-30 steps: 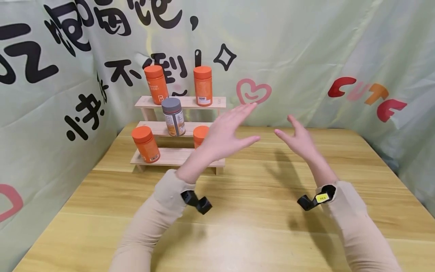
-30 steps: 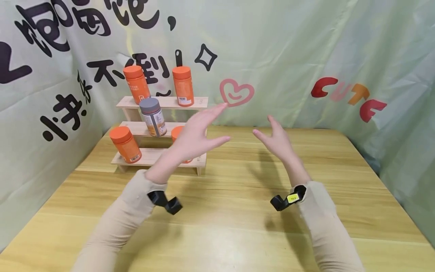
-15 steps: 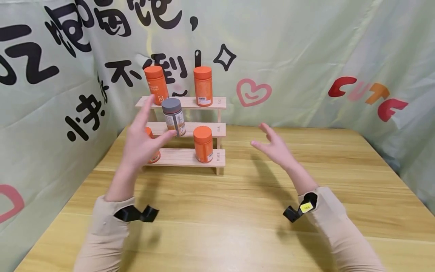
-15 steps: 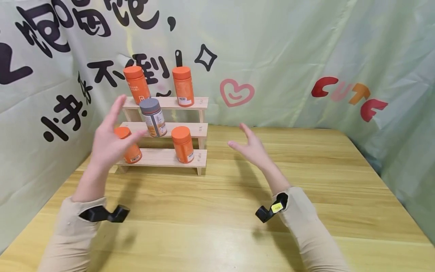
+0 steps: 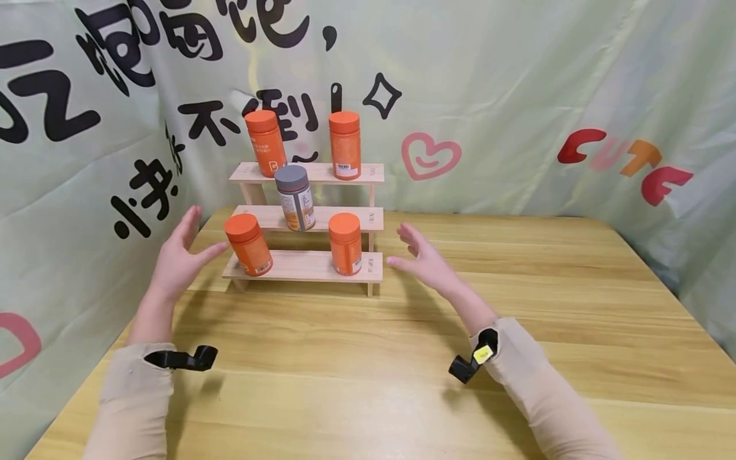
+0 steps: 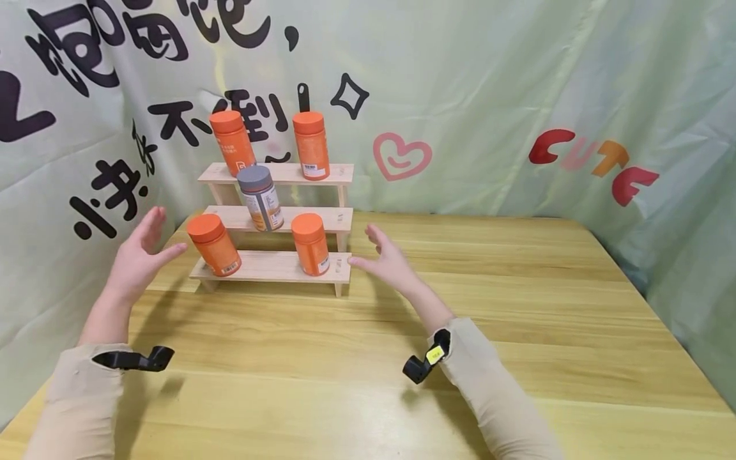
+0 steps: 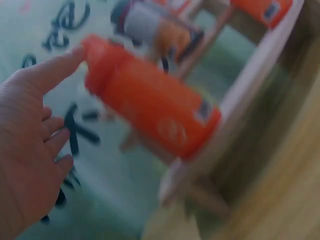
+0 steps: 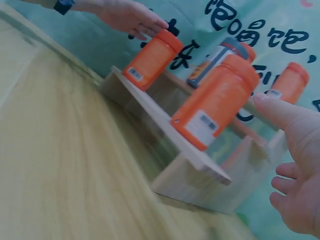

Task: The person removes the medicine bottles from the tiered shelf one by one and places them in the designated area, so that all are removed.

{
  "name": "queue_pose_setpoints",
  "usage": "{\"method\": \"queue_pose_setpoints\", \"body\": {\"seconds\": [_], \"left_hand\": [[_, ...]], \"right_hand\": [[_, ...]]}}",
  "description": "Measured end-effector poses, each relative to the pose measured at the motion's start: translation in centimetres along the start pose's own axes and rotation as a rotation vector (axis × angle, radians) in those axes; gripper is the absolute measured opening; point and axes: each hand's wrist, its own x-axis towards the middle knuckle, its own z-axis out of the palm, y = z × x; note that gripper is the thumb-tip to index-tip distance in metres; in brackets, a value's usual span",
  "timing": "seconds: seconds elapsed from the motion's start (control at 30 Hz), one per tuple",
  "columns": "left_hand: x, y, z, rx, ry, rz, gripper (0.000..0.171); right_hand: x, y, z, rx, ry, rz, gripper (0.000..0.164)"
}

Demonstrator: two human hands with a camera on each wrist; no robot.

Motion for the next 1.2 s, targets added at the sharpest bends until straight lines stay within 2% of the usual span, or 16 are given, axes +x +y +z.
{"method": "queue_pose_setpoints", "body": {"seconds": [0.13,0.27,0.37,0.5,0.67,0.8,0.93,1.2], "left_hand": [[0.4,-2.8,-0.2,-0.033,-0.074,-0.067,0.090],[0.9,-5.1,0.2,-0.080,-0.208,-0.106,0.094],[1.2,-6.4,0.5,-0.103,-0.306,-0.131,0.096],[1.2,-7.3,1.0,-0.129,-0.378,-0.167,0.096],[1.2,-7.7,1.7,-0.106,-0.418,-0.188,0.097],[1.5,-8.0,2.0,-0.067,-0.426,-0.172,0.097],[1.7,-8.2,2.2,-0.092,-0.430,-0.158,0.094],[1.5,-8.0,2.3,-0.145,-0.425,-0.197,0.091]], "right_hand": [[0.4,0.5,1.4,0.026,-0.035,0.024,0.084],[0.8,1.1,2.8,0.007,-0.060,0.047,0.084],[1.0,1.4,3.6,-0.031,-0.069,0.064,0.086],[1.1,1.8,4.2,-0.048,-0.064,0.087,0.088],[1.3,2.2,4.6,-0.026,-0.058,0.119,0.086],[1.4,2.4,4.6,-0.028,-0.059,0.145,0.086],[1.5,2.4,4.6,-0.048,-0.057,0.152,0.086],[1.4,2.4,4.6,-0.074,-0.048,0.175,0.087]]}}
